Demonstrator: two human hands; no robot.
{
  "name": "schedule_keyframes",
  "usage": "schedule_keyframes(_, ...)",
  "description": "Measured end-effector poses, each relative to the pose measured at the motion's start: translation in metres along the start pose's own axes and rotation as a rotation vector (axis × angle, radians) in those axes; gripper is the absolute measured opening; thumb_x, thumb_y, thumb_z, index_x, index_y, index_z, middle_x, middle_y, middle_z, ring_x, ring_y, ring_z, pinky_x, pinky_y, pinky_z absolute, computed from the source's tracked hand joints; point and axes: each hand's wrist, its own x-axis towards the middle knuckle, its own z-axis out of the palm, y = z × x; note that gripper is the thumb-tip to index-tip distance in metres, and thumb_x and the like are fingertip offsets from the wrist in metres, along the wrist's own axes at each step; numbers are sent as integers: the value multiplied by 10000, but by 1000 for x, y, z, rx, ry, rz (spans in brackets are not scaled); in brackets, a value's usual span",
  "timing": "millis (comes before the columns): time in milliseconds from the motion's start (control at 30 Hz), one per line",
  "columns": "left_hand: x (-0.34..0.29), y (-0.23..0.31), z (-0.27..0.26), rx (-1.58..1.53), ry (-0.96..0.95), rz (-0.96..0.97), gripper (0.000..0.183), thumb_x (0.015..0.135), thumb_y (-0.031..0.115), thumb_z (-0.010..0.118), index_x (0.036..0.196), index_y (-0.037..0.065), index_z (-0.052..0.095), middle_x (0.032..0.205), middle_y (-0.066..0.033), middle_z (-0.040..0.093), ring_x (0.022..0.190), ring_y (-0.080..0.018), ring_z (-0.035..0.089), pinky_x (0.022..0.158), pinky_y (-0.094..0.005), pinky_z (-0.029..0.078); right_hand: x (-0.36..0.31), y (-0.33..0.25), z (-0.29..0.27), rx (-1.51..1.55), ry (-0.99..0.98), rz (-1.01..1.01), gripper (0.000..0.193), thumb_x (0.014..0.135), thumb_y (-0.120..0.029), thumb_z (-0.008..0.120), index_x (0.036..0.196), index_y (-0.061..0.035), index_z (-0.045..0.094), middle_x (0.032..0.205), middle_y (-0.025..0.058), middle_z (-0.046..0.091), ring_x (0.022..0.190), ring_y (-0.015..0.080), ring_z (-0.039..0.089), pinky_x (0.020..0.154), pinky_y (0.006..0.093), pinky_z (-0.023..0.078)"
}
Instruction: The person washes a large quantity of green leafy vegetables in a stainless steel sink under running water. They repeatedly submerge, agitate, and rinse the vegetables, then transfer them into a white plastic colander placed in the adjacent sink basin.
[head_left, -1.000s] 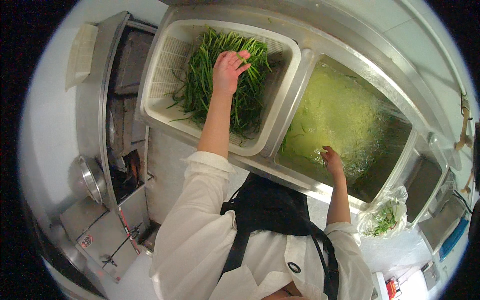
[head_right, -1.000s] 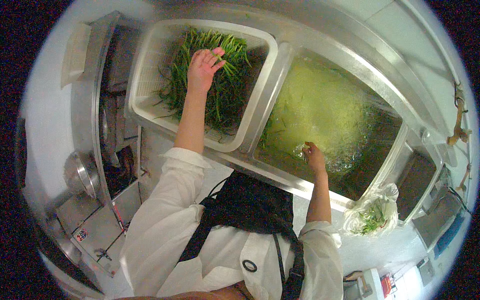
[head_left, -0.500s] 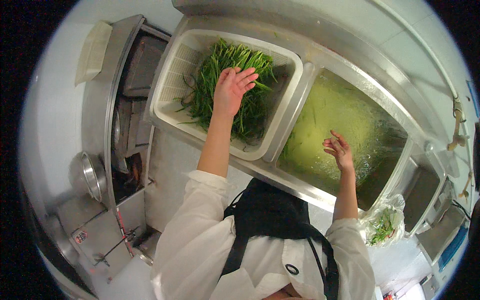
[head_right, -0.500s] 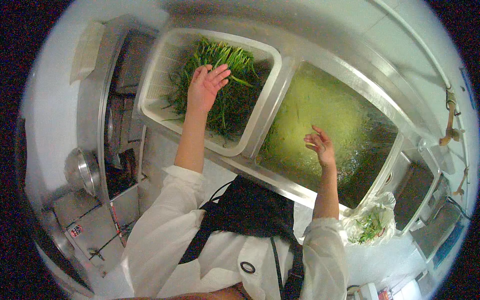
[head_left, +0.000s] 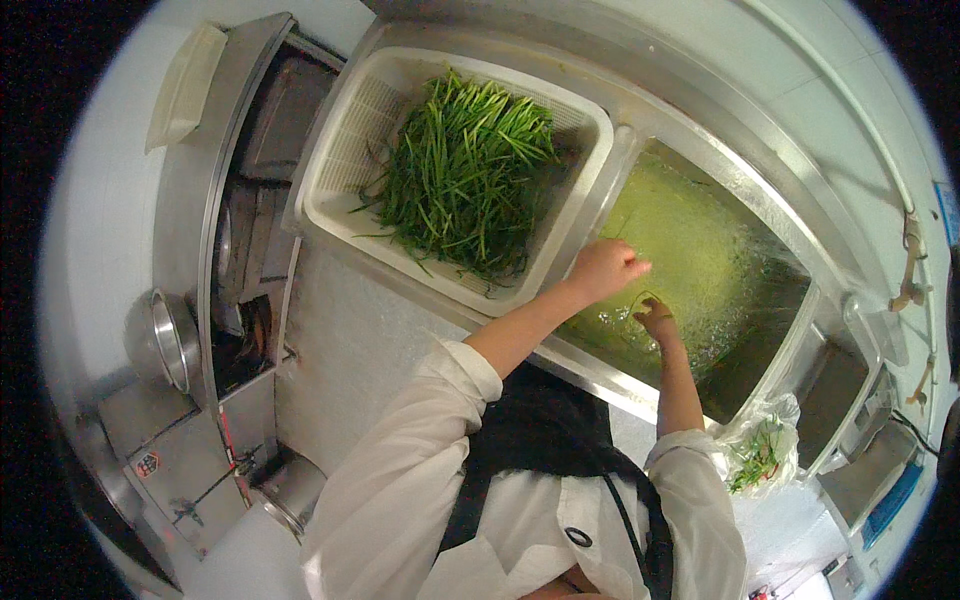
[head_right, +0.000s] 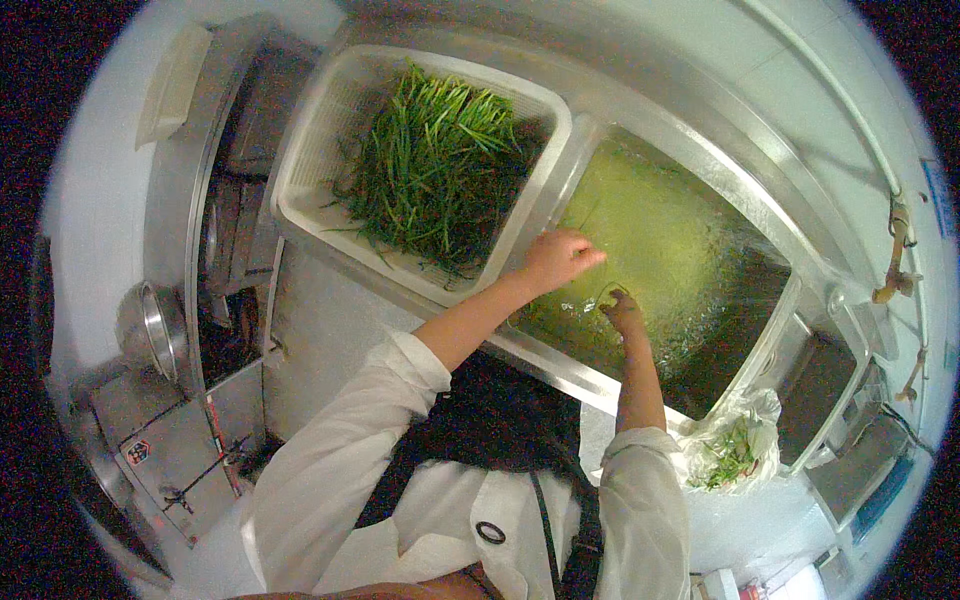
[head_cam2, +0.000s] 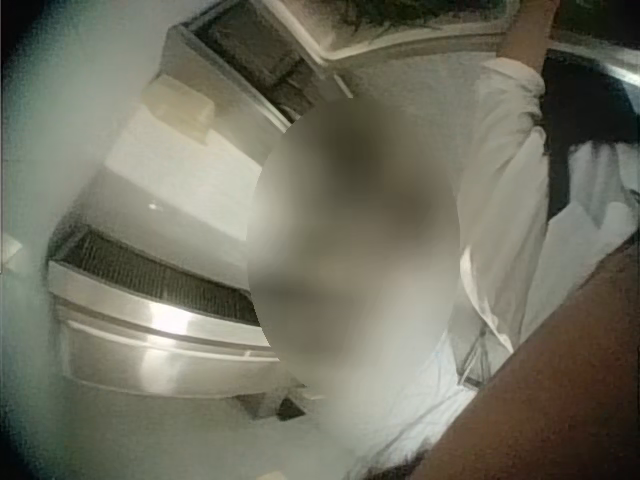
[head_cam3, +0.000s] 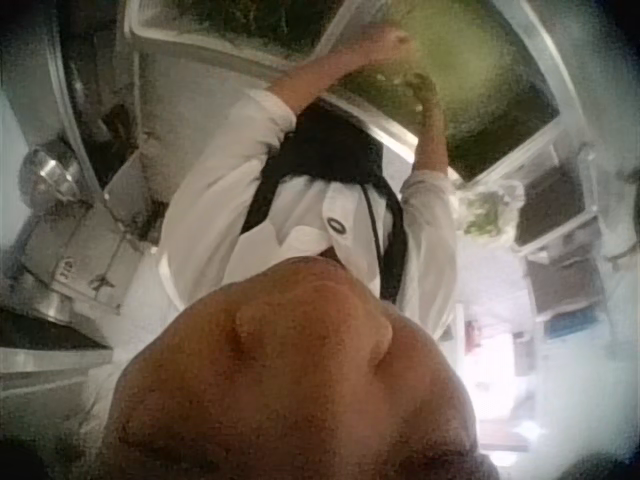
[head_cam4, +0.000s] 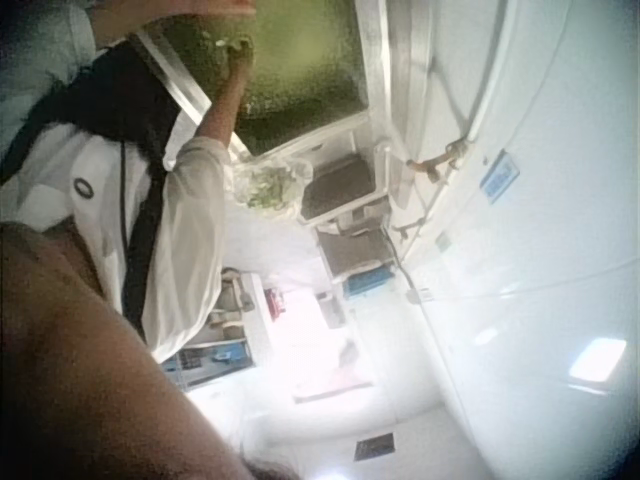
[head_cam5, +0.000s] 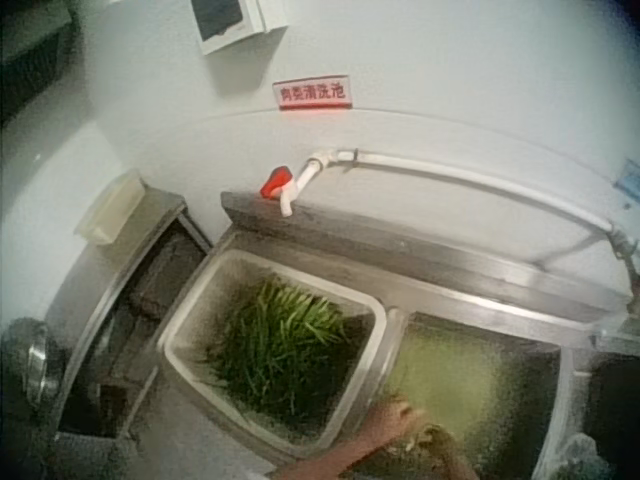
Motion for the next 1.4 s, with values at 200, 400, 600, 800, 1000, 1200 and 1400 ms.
schedule_keyframes(200, 51, -68, -36, -460, 616, -140, 219, 738, 164, 674, 897, 39, 590, 765, -59, 602, 719, -177, 568, 673, -319, 459, -15, 28, -11, 80, 150, 47, 428, 741, -285, 643, 1086, -43, 567, 889, 199, 627, 831, 320, 613, 718, 395, 479)
schedule_keyframes(400, 106, -180, -81, -602, 889, -871, 266, 785, 190, 651, 958, 12, 555, 867, -128, 592, 778, -235, 568, 707, -368, 447, -28, -3, 5, 139, 14, 46, 425, 760, -283, 615, 1106, -43, 560, 908, 204, 628, 850, 332, 608, 730, 393, 473)
schedule_keyframes(600, 104, -147, -74, -650, 817, -539, 198, 800, 150, 635, 925, 11, 572, 832, -99, 596, 752, -179, 562, 661, -330, 444, -38, -19, -10, 151, 152, -8, 390, 780, -266, 595, 1108, -58, 558, 853, 170, 630, 790, 313, 608, 694, 394, 470)
schedule_keyframes(800, 56, -78, -80, -475, 666, -30, 170, 777, 72, 635, 929, 9, 593, 828, -61, 625, 742, -171, 591, 664, -306, 469, -23, -127, -83, 408, 457, -236, 327, 799, -196, 618, 1073, -24, 575, 742, 108, 588, 664, 200, 563, 626, 307, 454)
schedule_keyframes(1000, 21, -27, -82, -38, 469, 264, 183, 710, 108, 669, 881, 54, 631, 805, -100, 614, 733, -275, 583, 650, -346, 475, 3, -213, -107, 759, 466, -461, 271, 836, -184, 604, 1035, -1, 587, 649, 24, 529, 576, 98, 453, 554, 237, 406)
schedule_keyframes(1200, -4, -30, -81, 42, 361, 303, 173, 723, 153, 660, 874, 74, 632, 736, -87, 584, 701, -282, 559, 613, -370, 461, 1, -195, -92, 916, 429, -346, 197, 868, -184, 565, 906, -3, 633, 602, 24, 525, 548, 91, 487, 530, 243, 430)
schedule_keyframes(1400, -6, -45, -142, 164, 506, 106, 202, 744, 140, 646, 930, 61, 634, 768, -108, 582, 721, -284, 563, 634, -377, 457, 8, -74, -83, 769, 418, -134, 278, 872, -221, 536, 996, 14, 618, 737, 74, 603, 622, 120, 555, 593, 266, 468)
